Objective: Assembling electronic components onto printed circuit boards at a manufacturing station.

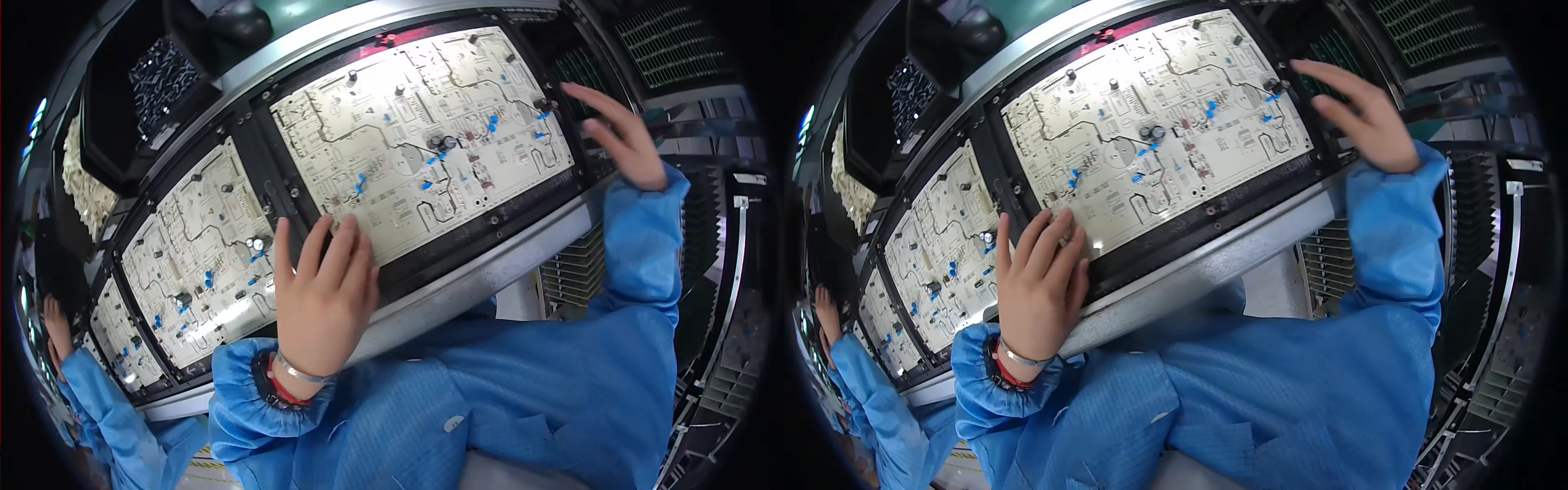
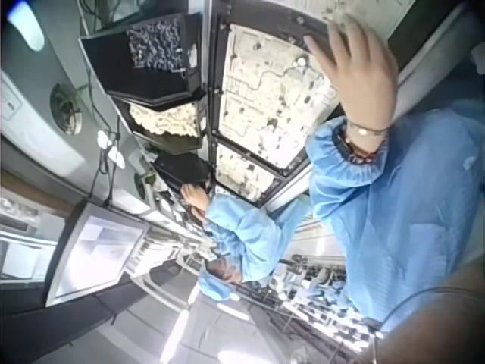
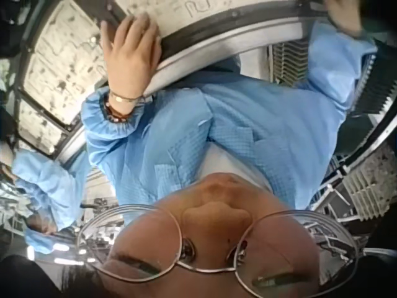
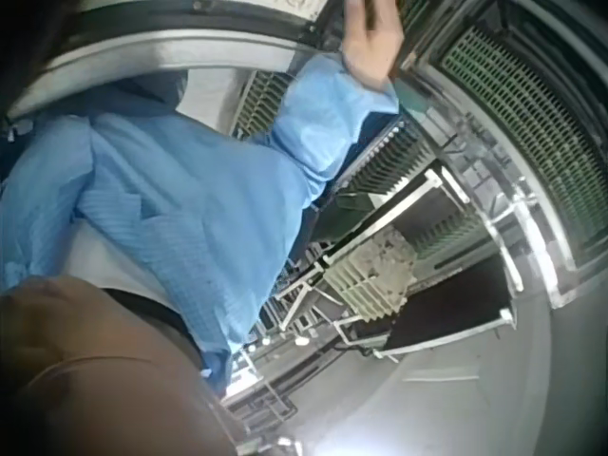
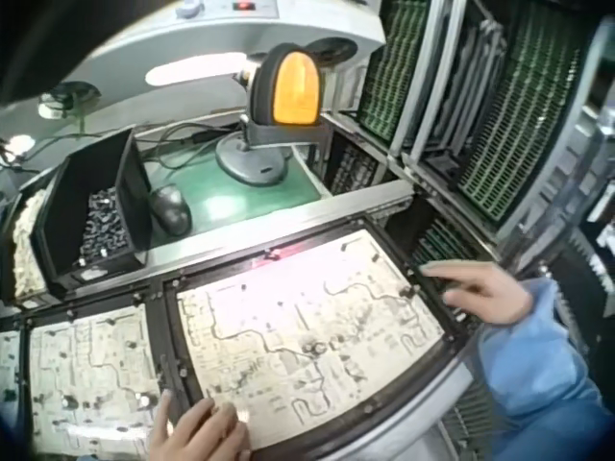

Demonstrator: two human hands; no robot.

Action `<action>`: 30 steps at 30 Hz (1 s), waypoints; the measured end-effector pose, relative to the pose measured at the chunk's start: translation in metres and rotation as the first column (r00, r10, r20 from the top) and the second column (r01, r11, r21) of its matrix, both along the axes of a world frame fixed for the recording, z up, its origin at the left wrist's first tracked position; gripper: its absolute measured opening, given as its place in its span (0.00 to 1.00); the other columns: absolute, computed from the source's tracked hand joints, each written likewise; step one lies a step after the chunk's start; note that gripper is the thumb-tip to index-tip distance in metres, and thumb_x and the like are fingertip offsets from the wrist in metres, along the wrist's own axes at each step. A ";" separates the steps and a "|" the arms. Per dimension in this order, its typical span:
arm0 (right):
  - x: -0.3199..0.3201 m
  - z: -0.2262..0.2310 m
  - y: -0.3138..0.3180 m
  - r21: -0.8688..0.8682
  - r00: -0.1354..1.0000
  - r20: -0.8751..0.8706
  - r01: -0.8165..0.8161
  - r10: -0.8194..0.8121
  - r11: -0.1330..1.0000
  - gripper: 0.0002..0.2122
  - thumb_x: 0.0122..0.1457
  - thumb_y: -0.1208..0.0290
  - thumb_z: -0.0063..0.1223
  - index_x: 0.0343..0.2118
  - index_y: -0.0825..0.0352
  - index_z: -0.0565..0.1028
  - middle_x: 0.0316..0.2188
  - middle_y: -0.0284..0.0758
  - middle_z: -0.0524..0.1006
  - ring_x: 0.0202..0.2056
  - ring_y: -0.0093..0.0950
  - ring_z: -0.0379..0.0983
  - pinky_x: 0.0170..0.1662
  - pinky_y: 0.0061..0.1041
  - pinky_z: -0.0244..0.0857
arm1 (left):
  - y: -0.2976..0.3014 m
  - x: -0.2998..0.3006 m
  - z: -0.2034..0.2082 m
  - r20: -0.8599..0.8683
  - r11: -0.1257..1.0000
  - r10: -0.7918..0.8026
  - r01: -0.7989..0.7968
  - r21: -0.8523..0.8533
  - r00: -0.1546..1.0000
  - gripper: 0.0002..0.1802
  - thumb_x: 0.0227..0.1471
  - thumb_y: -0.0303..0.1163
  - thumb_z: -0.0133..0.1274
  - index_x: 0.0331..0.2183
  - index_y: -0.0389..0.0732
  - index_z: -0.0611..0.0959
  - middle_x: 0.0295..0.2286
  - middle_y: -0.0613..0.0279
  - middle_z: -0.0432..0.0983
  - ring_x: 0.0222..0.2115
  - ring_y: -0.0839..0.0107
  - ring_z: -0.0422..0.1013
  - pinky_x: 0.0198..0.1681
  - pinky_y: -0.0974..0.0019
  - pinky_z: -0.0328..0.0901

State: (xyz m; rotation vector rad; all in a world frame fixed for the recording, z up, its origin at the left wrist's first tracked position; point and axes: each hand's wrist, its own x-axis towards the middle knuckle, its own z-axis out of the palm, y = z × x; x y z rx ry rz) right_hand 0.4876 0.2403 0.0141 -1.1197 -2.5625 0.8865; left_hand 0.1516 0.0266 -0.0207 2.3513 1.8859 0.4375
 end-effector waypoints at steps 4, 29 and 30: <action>-0.008 -0.044 -0.008 0.166 0.998 0.056 -0.045 0.036 0.985 0.23 0.57 0.76 0.46 0.57 0.68 0.62 0.58 0.41 0.62 0.63 0.40 0.48 0.64 0.34 0.42 | 0.003 -0.001 -0.004 0.012 0.998 -0.027 0.026 0.051 1.000 0.13 0.39 0.25 0.57 0.33 0.36 0.79 0.42 0.58 0.72 0.46 0.57 0.67 0.56 0.40 0.52; -0.062 -0.038 -0.055 0.197 0.880 -0.084 -0.446 0.468 0.873 0.21 0.50 0.70 0.58 0.48 0.69 0.71 0.49 0.41 0.70 0.52 0.41 0.64 0.55 0.38 0.58 | 0.004 -0.015 0.016 0.015 0.971 -0.129 0.130 -0.199 0.991 0.22 0.38 0.33 0.62 0.37 0.37 0.74 0.47 0.52 0.67 0.52 0.51 0.62 0.55 0.52 0.57; -0.068 -0.038 -0.060 0.225 0.872 -0.020 -0.474 0.490 0.852 0.21 0.47 0.70 0.59 0.46 0.68 0.73 0.49 0.41 0.70 0.51 0.40 0.65 0.54 0.38 0.59 | 0.005 -0.018 0.016 0.036 0.963 -0.155 0.159 -0.217 0.987 0.23 0.38 0.33 0.62 0.38 0.38 0.74 0.48 0.52 0.67 0.53 0.52 0.61 0.55 0.52 0.57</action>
